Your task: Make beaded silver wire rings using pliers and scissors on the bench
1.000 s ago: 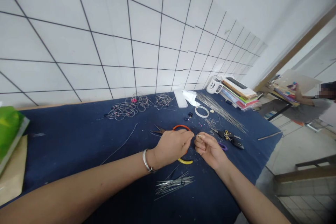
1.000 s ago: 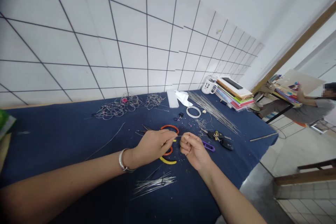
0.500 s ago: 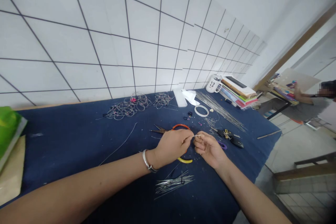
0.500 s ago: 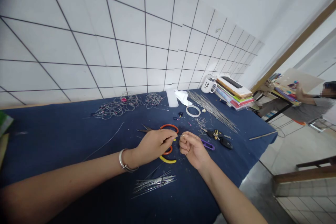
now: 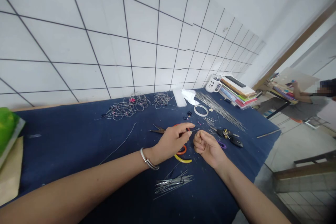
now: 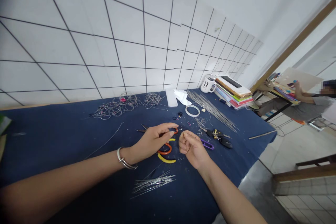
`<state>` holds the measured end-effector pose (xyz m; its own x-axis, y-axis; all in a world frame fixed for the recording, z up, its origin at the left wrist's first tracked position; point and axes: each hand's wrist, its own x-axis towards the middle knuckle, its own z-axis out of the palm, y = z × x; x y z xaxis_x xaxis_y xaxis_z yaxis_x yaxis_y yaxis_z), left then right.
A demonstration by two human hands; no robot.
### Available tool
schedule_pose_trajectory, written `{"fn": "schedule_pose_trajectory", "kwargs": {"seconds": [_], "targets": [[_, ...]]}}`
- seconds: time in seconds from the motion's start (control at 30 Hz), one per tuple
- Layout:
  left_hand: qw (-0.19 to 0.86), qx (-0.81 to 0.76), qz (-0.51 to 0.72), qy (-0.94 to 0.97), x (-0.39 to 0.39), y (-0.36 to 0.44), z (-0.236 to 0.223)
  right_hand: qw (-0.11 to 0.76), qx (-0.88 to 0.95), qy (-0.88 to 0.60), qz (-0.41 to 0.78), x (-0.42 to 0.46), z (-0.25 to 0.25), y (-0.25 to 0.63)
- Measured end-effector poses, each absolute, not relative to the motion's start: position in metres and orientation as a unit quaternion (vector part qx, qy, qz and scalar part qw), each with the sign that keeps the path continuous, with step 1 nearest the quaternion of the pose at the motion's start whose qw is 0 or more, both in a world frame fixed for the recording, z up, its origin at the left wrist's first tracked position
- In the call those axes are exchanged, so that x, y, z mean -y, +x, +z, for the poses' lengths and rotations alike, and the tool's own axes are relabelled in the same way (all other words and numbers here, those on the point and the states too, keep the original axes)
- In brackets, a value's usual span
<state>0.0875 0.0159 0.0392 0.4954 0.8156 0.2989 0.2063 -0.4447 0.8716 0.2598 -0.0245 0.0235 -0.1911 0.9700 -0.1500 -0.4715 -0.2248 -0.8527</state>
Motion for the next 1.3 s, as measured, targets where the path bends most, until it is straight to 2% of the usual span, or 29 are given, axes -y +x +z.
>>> {"fn": "schedule_pose_trajectory", "kwargs": {"seconds": [0.23,0.6,0.7,0.87,1.07,1.17,1.3], "targets": [[0.431,-0.309,0.379,0.758,-0.020,0.074,0.068,0.493,0.393,-0.408,0.660,0.029,0.022,0.259],[0.479,-0.308,0.397,0.719,-0.024,0.078,0.058,0.447,0.473,-0.458,0.606,0.030,0.015,0.261],[0.481,-0.299,0.406,0.717,-0.026,0.075,0.061,0.415,0.557,-0.494,0.523,0.028,0.016,0.265],[0.435,-0.318,0.429,0.725,-0.031,0.067,0.058,0.323,0.710,-0.550,0.299,0.002,0.023,0.281],[0.302,-0.337,0.429,0.782,-0.039,0.054,0.053,0.102,0.777,-0.619,0.049,-0.057,0.028,0.292],[0.269,-0.321,0.423,0.803,-0.042,0.051,0.057,0.034,0.780,-0.624,-0.004,-0.079,0.023,0.288],[0.240,-0.326,0.412,0.816,-0.048,0.051,0.055,0.004,0.793,-0.608,-0.023,-0.091,0.017,0.283]]}}
